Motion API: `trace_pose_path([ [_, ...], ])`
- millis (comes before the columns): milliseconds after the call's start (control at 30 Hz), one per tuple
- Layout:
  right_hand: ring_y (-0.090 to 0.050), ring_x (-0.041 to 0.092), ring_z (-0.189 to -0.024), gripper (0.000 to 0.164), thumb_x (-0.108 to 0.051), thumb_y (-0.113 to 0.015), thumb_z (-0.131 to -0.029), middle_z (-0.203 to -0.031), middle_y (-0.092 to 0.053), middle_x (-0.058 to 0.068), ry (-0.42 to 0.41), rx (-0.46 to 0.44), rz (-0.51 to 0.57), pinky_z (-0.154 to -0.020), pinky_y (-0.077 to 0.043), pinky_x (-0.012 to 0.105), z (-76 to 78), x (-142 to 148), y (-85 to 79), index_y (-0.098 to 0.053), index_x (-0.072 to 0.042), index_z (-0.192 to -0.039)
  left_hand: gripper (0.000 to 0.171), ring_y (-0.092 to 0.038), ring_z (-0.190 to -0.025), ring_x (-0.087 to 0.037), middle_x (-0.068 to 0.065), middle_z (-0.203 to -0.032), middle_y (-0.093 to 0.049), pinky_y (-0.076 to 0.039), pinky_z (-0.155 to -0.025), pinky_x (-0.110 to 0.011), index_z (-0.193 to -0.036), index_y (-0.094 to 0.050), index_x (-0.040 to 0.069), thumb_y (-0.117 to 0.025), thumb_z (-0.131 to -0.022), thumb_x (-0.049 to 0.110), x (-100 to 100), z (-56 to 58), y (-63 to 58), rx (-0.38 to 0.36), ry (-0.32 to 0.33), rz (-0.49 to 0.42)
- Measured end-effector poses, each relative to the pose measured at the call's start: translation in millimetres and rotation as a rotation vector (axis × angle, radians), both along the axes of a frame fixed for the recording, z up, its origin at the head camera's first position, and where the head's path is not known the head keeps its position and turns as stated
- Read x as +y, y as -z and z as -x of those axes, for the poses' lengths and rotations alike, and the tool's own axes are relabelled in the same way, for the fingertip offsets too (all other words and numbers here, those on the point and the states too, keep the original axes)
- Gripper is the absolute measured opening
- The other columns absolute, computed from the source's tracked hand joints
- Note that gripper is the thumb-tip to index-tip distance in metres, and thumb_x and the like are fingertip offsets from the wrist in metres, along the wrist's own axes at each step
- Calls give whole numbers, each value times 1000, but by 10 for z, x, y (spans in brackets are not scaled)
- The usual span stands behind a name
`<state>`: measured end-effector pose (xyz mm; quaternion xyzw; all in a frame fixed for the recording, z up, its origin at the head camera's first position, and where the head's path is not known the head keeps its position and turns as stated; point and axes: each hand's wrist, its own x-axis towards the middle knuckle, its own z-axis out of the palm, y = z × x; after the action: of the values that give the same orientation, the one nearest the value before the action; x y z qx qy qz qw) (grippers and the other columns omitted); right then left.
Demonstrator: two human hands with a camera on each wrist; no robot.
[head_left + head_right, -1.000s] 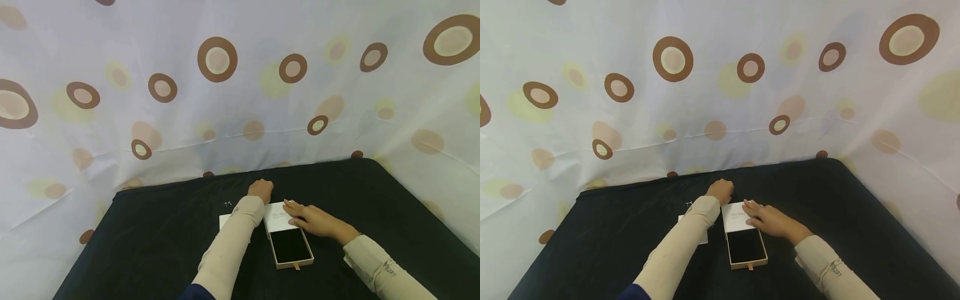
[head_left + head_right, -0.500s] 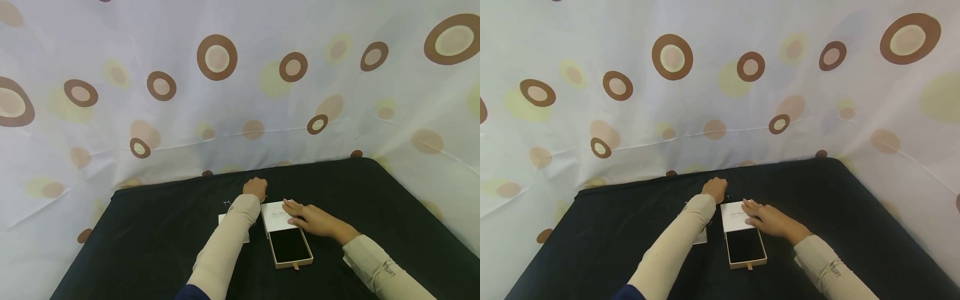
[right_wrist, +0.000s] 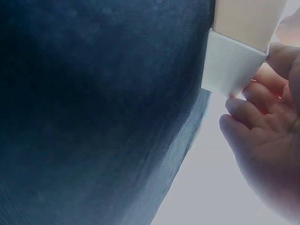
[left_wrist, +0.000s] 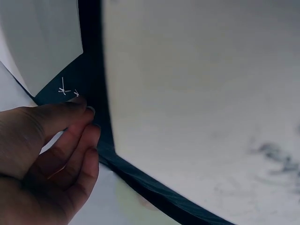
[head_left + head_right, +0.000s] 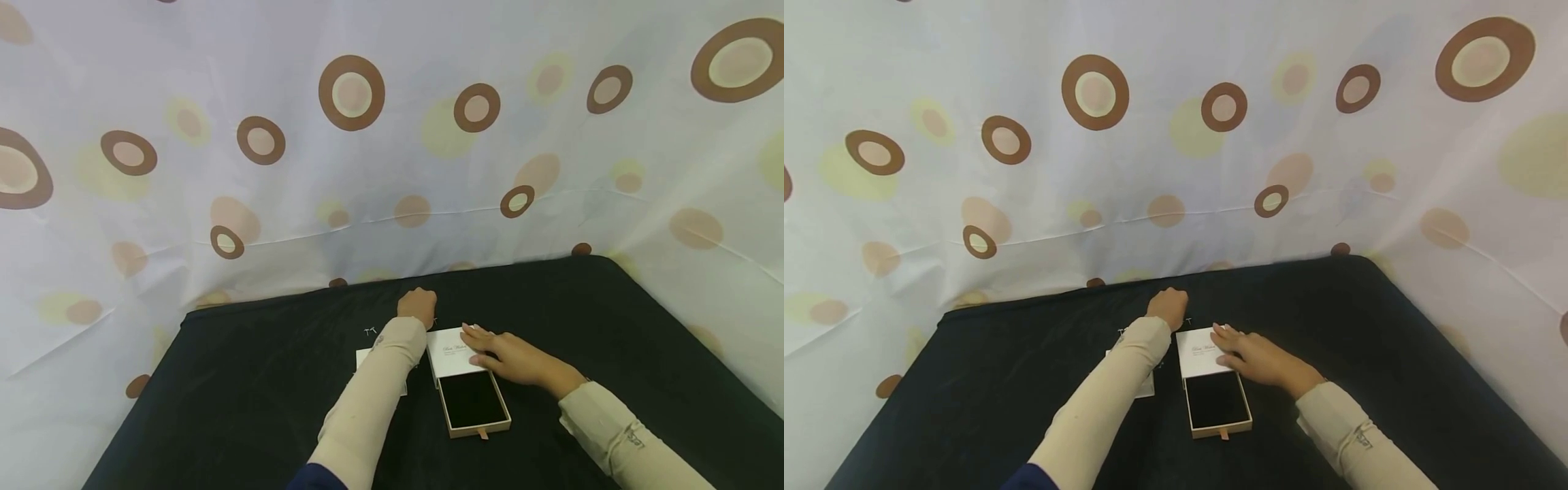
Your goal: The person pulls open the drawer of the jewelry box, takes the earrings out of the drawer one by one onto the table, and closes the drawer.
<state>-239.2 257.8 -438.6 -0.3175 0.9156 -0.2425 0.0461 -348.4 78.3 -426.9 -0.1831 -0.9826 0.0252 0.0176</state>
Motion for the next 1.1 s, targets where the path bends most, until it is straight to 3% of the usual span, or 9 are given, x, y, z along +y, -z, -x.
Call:
trace_pose_path([
  [467, -29, 39, -137, 56, -29, -51, -99, -151, -28, 23, -2, 6, 2, -106, -31, 56, 8, -6, 4, -37, 4, -142, 27, -68, -87, -21, -2, -99, -71, -57, -68, -33, -107, -72, 16, -77, -82, 22, -15, 13, -15, 2, -21, -32],
  [767, -28, 40, -138, 56, -28, -52, -99, -151, -28, 23, 11, -4, 9, -106, -30, 56, -14, 3, -6, -37, 4, -142, 26, -69, -79, -21, -5, -96, -72, -56, -62, -31, -109, -71, 11, -73, -85, 22, -90, 28, 21, -91, -43, -148],
  [933, -29, 40, -138, 56, -28, -52, -99, -151, -28, 23, 6, -2, 6, -106, -30, 56, -12, 7, 3, -37, 4, -142, 18, -69, -82, -23, -6, -96, -71, -56, -64, -33, -106, -72, 11, -69, -88, 10, -85, 17, 18, -71, -38, -140],
  [1100, -28, 40, -138, 57, -29, -52, -99, -151, -27, 23, 0, -4, 16, -106, -30, 56, -5, 1, 5, -36, 4, -143, 17, -69, -84, -23, -5, -95, -72, -57, -67, -34, -104, -72, 12, -70, -87, 10, -48, 4, 2, -36, -44, -126],
])
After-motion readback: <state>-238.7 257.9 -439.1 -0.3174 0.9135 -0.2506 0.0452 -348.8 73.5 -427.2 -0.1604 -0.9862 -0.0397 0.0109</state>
